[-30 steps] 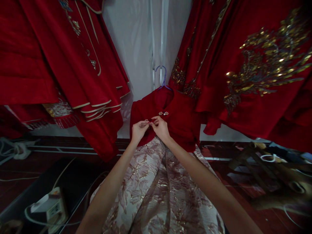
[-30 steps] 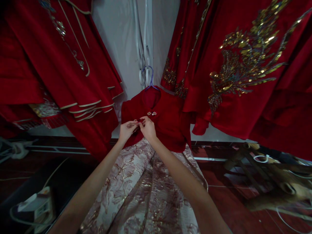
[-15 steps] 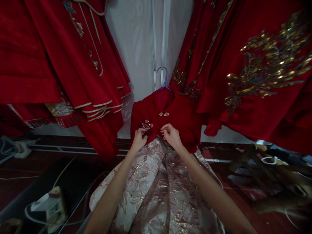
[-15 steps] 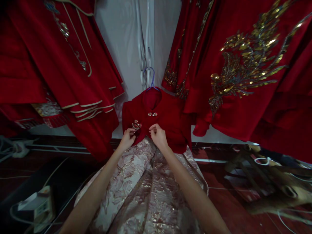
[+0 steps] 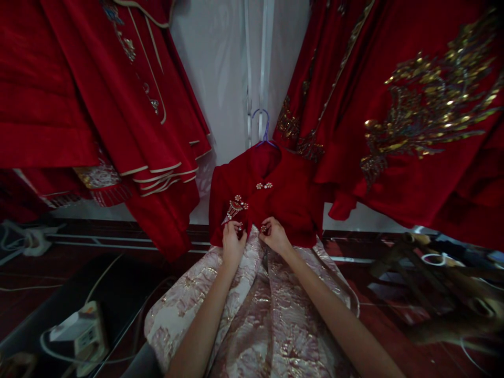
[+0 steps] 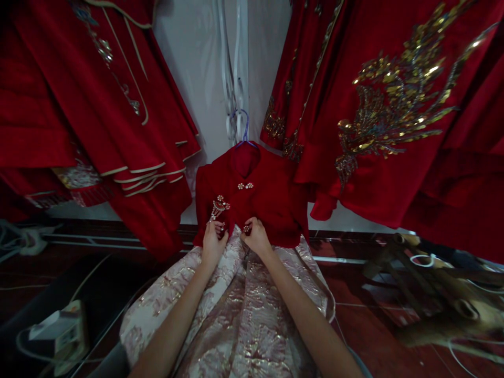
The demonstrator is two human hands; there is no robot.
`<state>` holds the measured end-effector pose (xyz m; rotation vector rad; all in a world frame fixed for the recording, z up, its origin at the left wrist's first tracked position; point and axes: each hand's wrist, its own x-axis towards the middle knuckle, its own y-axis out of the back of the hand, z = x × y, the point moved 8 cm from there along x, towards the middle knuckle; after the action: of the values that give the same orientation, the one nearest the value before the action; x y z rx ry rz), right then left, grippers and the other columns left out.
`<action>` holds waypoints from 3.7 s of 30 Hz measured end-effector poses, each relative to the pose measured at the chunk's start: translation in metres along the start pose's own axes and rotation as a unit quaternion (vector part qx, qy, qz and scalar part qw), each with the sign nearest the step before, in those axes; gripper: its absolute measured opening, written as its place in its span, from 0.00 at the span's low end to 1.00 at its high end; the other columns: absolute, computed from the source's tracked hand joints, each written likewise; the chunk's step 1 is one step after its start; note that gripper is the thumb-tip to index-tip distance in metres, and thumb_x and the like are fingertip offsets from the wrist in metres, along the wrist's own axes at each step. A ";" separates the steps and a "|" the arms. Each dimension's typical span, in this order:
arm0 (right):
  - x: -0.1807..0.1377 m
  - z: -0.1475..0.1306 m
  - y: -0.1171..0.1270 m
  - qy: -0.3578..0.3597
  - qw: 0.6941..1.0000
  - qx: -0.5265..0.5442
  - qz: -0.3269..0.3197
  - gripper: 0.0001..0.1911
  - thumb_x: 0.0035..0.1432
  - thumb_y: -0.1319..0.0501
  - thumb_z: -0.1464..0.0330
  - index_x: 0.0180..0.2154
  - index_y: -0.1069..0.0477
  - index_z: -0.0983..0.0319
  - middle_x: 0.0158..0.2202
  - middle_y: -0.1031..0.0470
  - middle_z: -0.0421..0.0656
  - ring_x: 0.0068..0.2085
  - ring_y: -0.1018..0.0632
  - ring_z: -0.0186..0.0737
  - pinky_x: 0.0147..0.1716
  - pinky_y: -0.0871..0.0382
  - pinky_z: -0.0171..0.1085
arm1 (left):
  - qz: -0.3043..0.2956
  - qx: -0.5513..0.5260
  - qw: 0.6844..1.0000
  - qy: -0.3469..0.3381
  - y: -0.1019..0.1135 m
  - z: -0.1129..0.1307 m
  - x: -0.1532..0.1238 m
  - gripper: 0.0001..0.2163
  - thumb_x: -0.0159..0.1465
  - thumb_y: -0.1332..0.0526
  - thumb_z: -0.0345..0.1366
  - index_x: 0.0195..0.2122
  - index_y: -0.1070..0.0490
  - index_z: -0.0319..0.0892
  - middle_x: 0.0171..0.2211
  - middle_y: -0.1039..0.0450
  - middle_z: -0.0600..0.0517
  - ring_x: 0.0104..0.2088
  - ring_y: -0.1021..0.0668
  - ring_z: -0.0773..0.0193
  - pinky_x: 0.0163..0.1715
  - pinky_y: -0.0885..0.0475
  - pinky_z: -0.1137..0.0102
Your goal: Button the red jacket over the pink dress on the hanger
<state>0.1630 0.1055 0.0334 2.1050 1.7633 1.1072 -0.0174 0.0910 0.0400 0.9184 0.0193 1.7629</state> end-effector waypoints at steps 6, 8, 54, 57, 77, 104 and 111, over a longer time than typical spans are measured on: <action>-0.003 0.006 0.004 -0.080 0.995 0.035 -0.050 0.09 0.40 0.39 0.72 0.29 0.32 0.62 0.23 0.30 0.37 0.26 0.28 0.32 0.29 0.33 0.32 | -0.012 -0.011 1.000 0.016 -0.009 -0.001 0.002 0.06 0.57 0.42 0.30 0.36 0.37 0.42 0.32 0.32 0.50 0.31 0.27 0.64 0.32 0.31 0.68; -0.005 0.005 0.006 -0.089 0.991 0.072 -0.066 0.09 0.39 0.37 0.72 0.29 0.30 0.63 0.24 0.28 0.38 0.26 0.27 0.32 0.29 0.32 0.31 | 0.002 -0.021 1.000 0.018 -0.009 0.000 0.001 0.07 0.57 0.43 0.29 0.37 0.36 0.42 0.32 0.31 0.50 0.31 0.27 0.64 0.32 0.31 0.69; 0.013 -0.047 -0.017 0.008 0.995 0.092 -0.027 0.05 0.50 0.40 0.69 0.32 0.28 0.62 0.29 0.23 0.40 0.29 0.23 0.33 0.32 0.28 0.32 | -0.020 -0.229 0.967 0.111 -0.018 -0.032 -0.001 0.07 0.56 0.40 0.34 0.35 0.30 0.39 0.33 0.25 0.49 0.34 0.23 0.65 0.37 0.27 0.69; 0.006 -0.044 -0.010 0.001 0.994 0.106 -0.038 0.07 0.52 0.42 0.69 0.34 0.27 0.61 0.31 0.23 0.40 0.30 0.23 0.34 0.33 0.27 0.33 | 0.024 -0.184 0.980 0.071 -0.005 -0.022 -0.003 0.08 0.58 0.43 0.30 0.39 0.32 0.41 0.37 0.28 0.49 0.35 0.24 0.66 0.37 0.27 0.70; -0.014 -0.039 -0.010 0.014 0.994 0.104 0.031 0.09 0.53 0.45 0.71 0.38 0.31 0.62 0.33 0.28 0.43 0.32 0.26 0.35 0.34 0.29 0.34 | 0.034 -0.077 0.996 -0.023 0.006 0.007 -0.010 0.07 0.60 0.41 0.38 0.37 0.30 0.42 0.37 0.32 0.48 0.39 0.27 0.62 0.41 0.29 0.66; -0.013 -0.041 0.006 -0.010 0.968 0.219 -0.123 0.11 0.51 0.39 0.63 0.35 0.28 0.63 0.33 0.23 0.44 0.33 0.24 0.35 0.36 0.30 0.36 | 0.007 -0.379 0.914 0.148 -0.014 -0.024 0.050 0.19 0.55 0.39 0.50 0.38 0.28 0.39 0.38 0.26 0.47 0.31 0.24 0.67 0.33 0.27 0.70; -0.024 -0.043 0.017 -0.039 0.947 0.281 -0.148 0.16 0.52 0.38 0.59 0.37 0.28 0.64 0.33 0.23 0.45 0.32 0.24 0.36 0.32 0.28 0.36 | -0.018 -0.499 0.836 0.227 -0.019 -0.012 0.061 0.16 0.50 0.33 0.42 0.36 0.25 0.37 0.37 0.25 0.47 0.33 0.24 0.69 0.42 0.30 0.68</action>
<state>0.1482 0.0658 0.0636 2.0032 2.4679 0.4666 -0.0153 0.1539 0.0581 -0.2657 -0.5269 1.5925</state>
